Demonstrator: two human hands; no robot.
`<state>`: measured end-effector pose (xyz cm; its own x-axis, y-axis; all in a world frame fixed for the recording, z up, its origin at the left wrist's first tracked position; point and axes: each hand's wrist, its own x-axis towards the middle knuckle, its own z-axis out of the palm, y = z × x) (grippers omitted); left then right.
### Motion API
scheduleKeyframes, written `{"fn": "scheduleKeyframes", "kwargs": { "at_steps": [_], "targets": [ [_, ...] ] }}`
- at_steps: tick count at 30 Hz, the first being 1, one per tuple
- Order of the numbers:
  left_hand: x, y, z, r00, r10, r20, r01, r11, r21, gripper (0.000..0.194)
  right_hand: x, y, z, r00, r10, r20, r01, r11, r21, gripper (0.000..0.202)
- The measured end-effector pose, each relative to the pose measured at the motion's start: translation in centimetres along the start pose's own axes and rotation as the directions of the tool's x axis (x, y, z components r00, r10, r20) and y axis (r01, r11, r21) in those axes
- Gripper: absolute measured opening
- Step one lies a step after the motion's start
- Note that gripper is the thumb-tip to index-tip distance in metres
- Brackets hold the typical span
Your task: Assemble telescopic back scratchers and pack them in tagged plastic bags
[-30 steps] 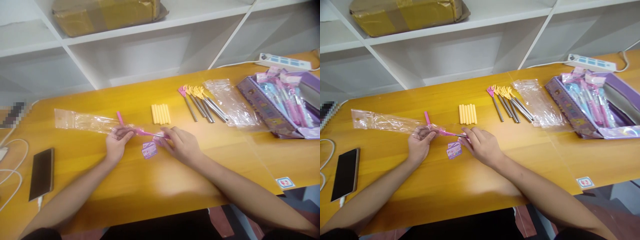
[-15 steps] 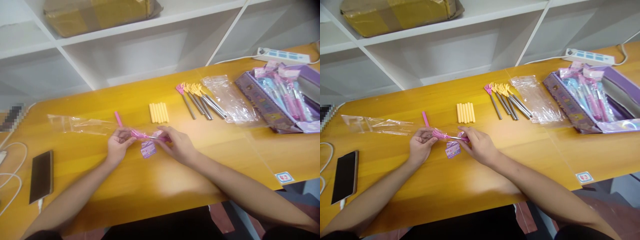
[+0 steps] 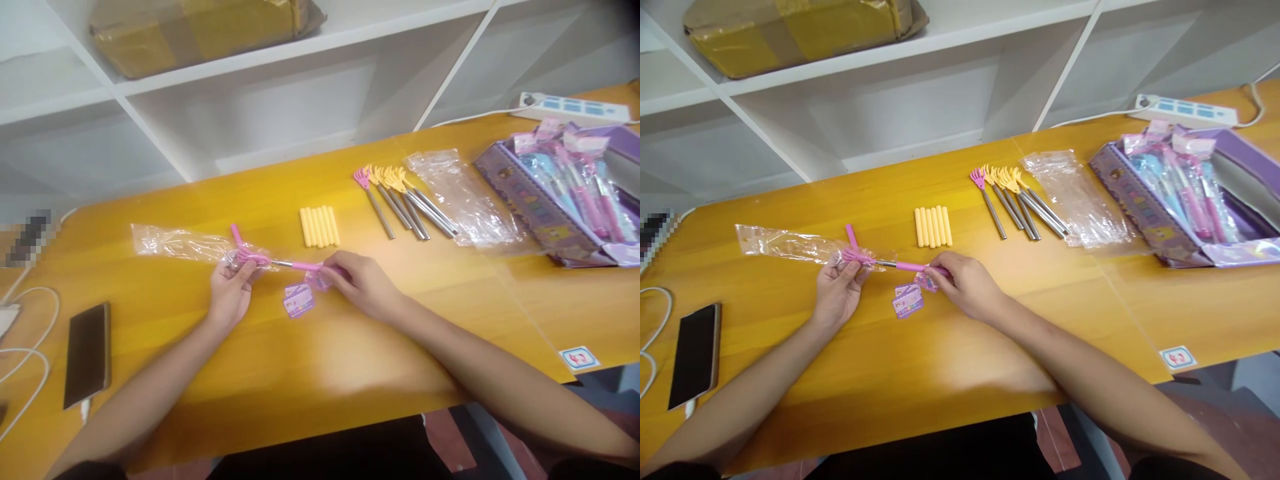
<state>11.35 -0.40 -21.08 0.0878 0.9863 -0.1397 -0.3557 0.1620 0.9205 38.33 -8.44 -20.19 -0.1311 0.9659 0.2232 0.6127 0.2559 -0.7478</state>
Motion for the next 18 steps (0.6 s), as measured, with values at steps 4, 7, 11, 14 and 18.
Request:
{"fn": "scheduleKeyframes", "kwargs": {
  "at_steps": [4,7,11,14,18],
  "targets": [
    [-0.2,-0.3,0.0,1.000,-0.015,-0.023,0.015,1.000,-0.014,0.043,-0.1,-0.7,0.4,1.000,-0.028,0.000,0.027,0.987,0.158,0.027],
    [-0.8,-0.5,0.4,0.998,-0.050,0.028,0.050,0.999,-0.016,0.040,-0.5,-1.2,1.2,0.998,-0.067,-0.022,0.070,0.981,0.180,0.026],
    [-1.8,-0.8,0.8,0.991,-0.108,0.078,0.111,0.994,-0.026,0.037,-0.9,-1.4,2.0,0.994,-0.104,-0.022,0.106,0.971,0.214,0.023],
    [-2.2,-0.9,0.9,0.986,-0.134,0.097,0.137,0.990,-0.029,0.033,-0.9,-1.4,2.4,0.993,-0.115,-0.027,0.118,0.968,0.222,0.020],
    [-2.3,-0.9,1.1,0.984,-0.148,0.100,0.150,0.989,-0.015,0.033,-0.8,-1.3,2.7,0.993,-0.107,-0.051,0.116,0.965,0.236,0.021]
  ]
}}
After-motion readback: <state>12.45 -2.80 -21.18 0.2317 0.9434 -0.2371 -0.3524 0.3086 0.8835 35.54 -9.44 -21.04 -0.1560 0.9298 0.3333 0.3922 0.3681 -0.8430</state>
